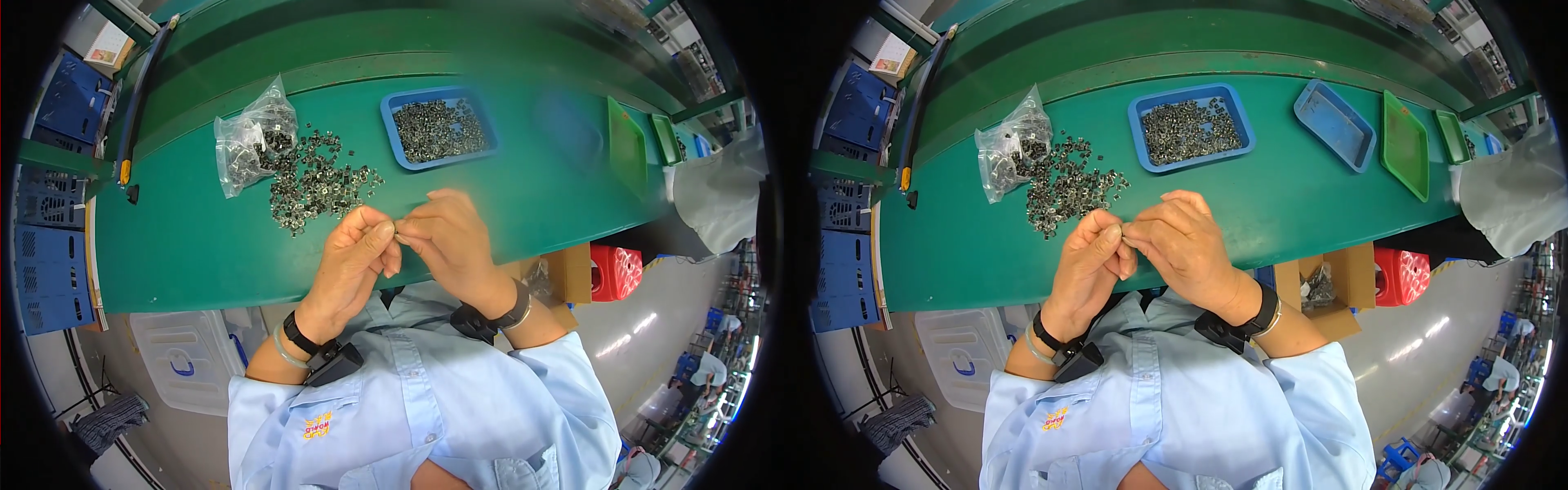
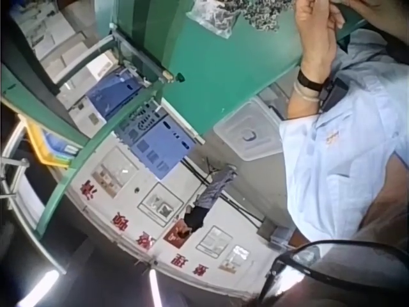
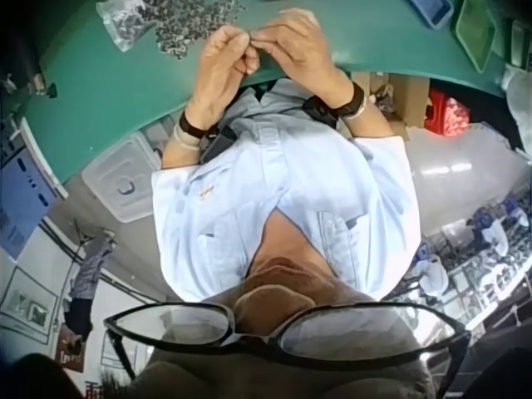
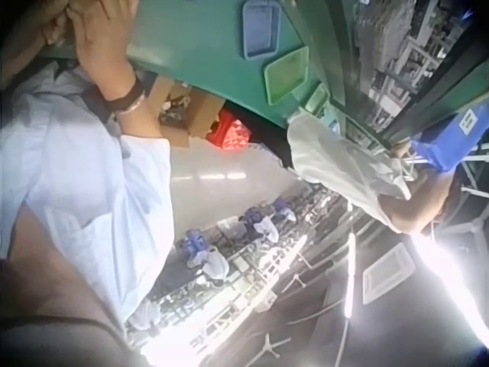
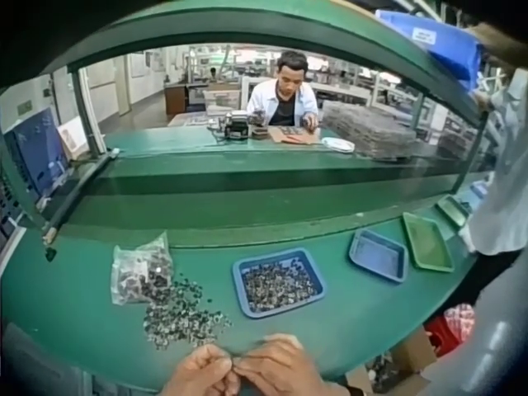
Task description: The person picks up a small metal component from a pile on the table, inspects it, and places it into a blue tray, repeating this process for several components.
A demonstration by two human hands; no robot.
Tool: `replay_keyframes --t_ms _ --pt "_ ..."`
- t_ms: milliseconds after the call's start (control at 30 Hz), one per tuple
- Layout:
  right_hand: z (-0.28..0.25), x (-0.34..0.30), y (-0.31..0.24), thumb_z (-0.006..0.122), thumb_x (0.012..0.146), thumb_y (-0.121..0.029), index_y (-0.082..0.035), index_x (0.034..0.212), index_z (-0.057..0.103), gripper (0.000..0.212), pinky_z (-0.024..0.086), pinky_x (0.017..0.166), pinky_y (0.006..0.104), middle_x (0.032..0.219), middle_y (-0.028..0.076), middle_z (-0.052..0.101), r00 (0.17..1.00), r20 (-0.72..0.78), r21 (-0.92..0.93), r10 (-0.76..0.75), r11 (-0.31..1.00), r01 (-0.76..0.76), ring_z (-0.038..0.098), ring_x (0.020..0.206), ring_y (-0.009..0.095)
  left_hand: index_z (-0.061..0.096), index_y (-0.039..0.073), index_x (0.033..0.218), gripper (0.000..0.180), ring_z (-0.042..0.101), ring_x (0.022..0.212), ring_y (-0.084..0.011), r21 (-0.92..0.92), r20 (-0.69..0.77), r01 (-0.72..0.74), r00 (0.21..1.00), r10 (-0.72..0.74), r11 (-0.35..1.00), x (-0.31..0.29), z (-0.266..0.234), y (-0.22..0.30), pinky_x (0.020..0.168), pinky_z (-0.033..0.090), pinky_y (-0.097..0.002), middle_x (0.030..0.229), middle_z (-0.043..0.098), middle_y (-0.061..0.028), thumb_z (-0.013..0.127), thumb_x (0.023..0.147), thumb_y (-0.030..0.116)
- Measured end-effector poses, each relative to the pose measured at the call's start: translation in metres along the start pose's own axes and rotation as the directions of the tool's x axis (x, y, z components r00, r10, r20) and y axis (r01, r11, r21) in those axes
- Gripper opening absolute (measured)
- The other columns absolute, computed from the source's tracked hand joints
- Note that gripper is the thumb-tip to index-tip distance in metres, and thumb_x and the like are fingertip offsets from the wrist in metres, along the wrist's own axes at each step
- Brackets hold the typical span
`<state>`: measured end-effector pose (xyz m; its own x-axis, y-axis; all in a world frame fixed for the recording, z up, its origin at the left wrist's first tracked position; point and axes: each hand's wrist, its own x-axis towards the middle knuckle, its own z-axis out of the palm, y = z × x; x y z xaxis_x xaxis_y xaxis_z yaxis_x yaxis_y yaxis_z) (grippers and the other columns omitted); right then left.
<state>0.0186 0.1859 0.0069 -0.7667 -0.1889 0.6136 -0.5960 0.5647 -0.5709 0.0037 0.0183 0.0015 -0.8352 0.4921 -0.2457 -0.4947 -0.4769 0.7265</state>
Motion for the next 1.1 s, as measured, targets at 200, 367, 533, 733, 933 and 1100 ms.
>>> replay_keyframes --t_ms 200,367,533,733,933,1100 --pt "0.004 -0.002 0.009 0.071 0.073 -0.008 -0.009 0.089 0.064 0.017 0.044 0.084 0.04 0.084 0.002 0.06 1.0 0.025 -0.012 0.007 1.0 -0.007 0.058 0.078 0.021 0.054 0.007 0.091 0.014 0.053 0.06 -0.01 0.071 -0.02 0.047 0.999 -0.046 0.996 0.002 -0.004 0.001 0.054 0.042 -0.022 0.072 0.058 -0.0024 0.057 0.094 0.021" --pt "-0.002 0.0 0.009 0.069 0.079 -0.006 -0.008 0.091 0.064 0.013 0.046 0.086 0.0385 0.089 0.005 0.061 0.999 0.027 0.047 0.03 0.998 -0.031 0.058 0.083 0.022 0.055 0.005 0.094 0.017 0.054 0.061 -0.0098 0.049 -0.003 0.037 0.999 -0.037 0.998 0.0 0.005 0.009 0.055 0.043 -0.022 0.077 0.059 -0.0033 0.053 0.096 0.022" --pt "-0.008 -0.001 0.001 0.068 0.081 -0.006 -0.006 0.092 0.063 0.011 0.046 0.082 0.0311 0.091 0.005 0.06 0.914 0.126 0.435 0.386 0.806 -0.401 0.057 0.085 0.018 0.054 0.002 0.098 0.022 0.054 0.06 -0.0114 0.074 0.021 0.023 0.999 -0.025 0.997 -0.005 0.01 0.015 0.052 0.043 -0.0234 0.078 0.059 -0.0052 0.048 0.098 0.024" --pt "-0.011 0.002 -0.002 0.064 0.086 -0.006 -0.003 0.092 0.062 0.007 0.045 0.08 0.0268 0.092 0.004 0.058 0.815 0.261 0.663 0.517 0.518 -0.541 0.055 0.087 0.013 0.056 0.003 0.103 0.016 0.054 0.061 -0.011 0.182 0.002 -0.011 1.0 0.01 0.983 -0.007 0.011 0.013 0.053 0.044 -0.0225 0.081 0.058 -0.005 0.054 0.095 0.016" --pt "-0.013 0.0 -0.003 0.06 0.089 -0.009 -0.001 0.091 0.062 0.008 0.045 0.079 0.0266 0.092 0.003 0.056 0.73 0.412 0.716 0.545 0.302 -0.63 0.054 0.084 0.012 0.058 0.003 0.102 0.012 0.054 0.063 -0.0093 0.45 0.078 -0.233 0.972 0.222 0.862 -0.004 0.016 0.017 0.055 0.044 -0.0212 0.082 0.056 -0.0037 0.059 0.09 0.008" --pt "-0.011 -0.001 -0.002 0.062 0.09 -0.014 -0.003 0.095 0.062 0.012 0.046 0.074 0.0229 0.093 0.001 0.055 0.731 0.455 0.688 0.509 0.32 -0.652 0.054 0.081 0.008 0.058 0.003 0.1 0.011 0.053 0.065 -0.0081 0.522 0.129 -0.335 0.94 0.316 0.785 -0.002 0.008 0.013 0.055 0.044 -0.0208 0.082 0.055 -0.0027 0.06 0.09 0.006"
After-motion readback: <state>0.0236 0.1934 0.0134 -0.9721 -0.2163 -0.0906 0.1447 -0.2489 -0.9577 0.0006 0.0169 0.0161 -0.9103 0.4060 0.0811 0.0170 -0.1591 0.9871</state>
